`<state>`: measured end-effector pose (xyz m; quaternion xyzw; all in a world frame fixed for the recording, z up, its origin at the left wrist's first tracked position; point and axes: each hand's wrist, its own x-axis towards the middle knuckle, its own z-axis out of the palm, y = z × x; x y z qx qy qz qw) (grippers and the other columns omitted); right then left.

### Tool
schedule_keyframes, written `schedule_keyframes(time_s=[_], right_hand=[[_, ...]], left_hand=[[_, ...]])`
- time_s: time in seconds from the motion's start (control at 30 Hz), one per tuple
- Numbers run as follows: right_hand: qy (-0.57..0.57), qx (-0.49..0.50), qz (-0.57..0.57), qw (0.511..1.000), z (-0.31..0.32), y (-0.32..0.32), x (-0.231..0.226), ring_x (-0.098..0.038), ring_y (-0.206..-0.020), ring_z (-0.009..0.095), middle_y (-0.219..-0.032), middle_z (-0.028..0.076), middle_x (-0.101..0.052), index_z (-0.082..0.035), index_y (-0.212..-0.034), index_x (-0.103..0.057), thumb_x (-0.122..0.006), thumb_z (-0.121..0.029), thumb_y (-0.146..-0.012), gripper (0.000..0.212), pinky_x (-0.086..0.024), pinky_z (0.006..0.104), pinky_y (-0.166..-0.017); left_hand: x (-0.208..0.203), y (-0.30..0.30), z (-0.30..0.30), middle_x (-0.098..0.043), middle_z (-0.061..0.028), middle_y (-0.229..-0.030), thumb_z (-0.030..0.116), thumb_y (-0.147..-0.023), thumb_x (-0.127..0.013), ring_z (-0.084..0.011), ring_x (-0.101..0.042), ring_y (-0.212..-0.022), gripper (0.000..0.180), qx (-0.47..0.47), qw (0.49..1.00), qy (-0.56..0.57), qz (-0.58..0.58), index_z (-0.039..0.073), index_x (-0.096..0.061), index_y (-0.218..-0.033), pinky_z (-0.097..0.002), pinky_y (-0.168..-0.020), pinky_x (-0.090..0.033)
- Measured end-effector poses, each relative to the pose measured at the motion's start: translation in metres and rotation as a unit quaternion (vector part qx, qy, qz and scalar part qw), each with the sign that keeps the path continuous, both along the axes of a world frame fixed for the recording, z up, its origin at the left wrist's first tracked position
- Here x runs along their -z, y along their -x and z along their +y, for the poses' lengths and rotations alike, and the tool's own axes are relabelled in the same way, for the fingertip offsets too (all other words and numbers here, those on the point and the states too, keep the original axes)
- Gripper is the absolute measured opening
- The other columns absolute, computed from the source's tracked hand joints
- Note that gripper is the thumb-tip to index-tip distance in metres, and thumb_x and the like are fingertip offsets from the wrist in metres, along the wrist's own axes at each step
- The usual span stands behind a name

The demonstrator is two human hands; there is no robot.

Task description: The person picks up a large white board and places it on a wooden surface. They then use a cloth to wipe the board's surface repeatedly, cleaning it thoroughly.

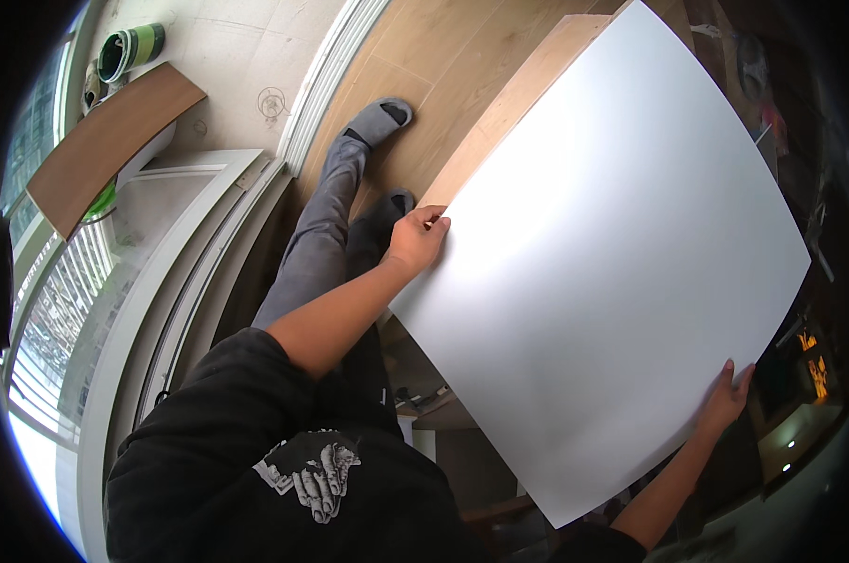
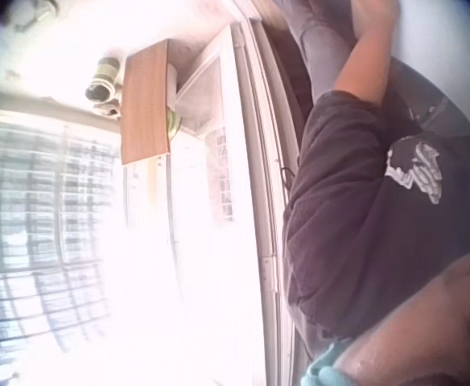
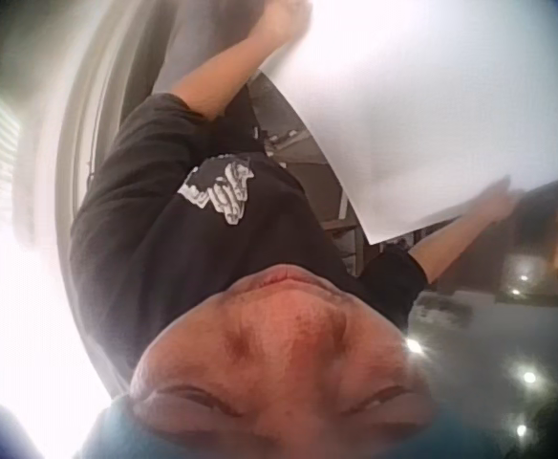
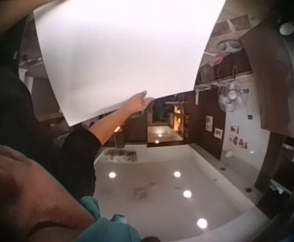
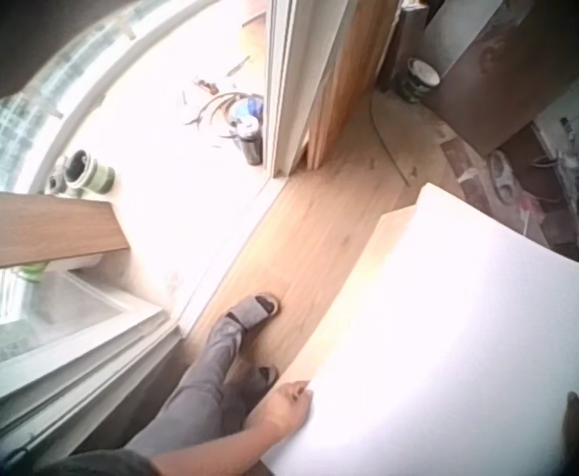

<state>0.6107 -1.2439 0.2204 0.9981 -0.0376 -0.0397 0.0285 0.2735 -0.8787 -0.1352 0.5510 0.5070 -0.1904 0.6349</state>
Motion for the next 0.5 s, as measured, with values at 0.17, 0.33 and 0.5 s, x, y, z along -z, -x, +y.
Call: schedule_keyframes(time_s=[0.17,0.33,0.5], right_hand=[[-0.041,-0.015,-0.016,0.999,-0.009,-0.006,0.01,-0.043,-0.143,0.026,-0.155,0.019,-0.045,0.003,-0.15,-0.042,-0.07,-0.036,-0.096,0.073,-0.029,0.0343,-0.119],[-0.067,0.008,-0.015,0.998,-0.019,-0.006,0.015,-0.046,-0.138,0.023,-0.154,0.018,-0.046,0.004,-0.15,-0.042,-0.072,-0.034,-0.095,0.073,-0.032,0.0334,-0.117],[-0.012,-0.017,-0.039,0.999,-0.019,-0.007,0.016,-0.051,-0.132,0.022,-0.15,0.017,-0.051,0.003,-0.149,-0.044,-0.073,-0.033,-0.095,0.072,-0.036,0.0325,-0.113]], left_hand=[[-0.001,0.008,0.0,-0.072,-0.0171,-0.11,0.024,-0.092,-0.066,-0.0307,-0.069,-0.099,0.031,0.02,1.0,0.004,0.007,0.005,-0.071,-0.116,-0.0383,-0.09,-0.052],[-0.006,0.014,0.008,-0.073,-0.0167,-0.105,0.026,-0.091,-0.069,-0.0304,-0.07,-0.094,0.03,0.105,0.994,-0.022,0.002,0.004,-0.072,-0.112,-0.0379,-0.085,-0.054],[-0.002,0.024,0.017,-0.072,-0.0165,-0.103,0.026,-0.089,-0.07,-0.0314,-0.07,-0.093,0.027,0.154,0.988,0.003,0.009,0.005,-0.073,-0.106,-0.0389,-0.083,-0.054]])
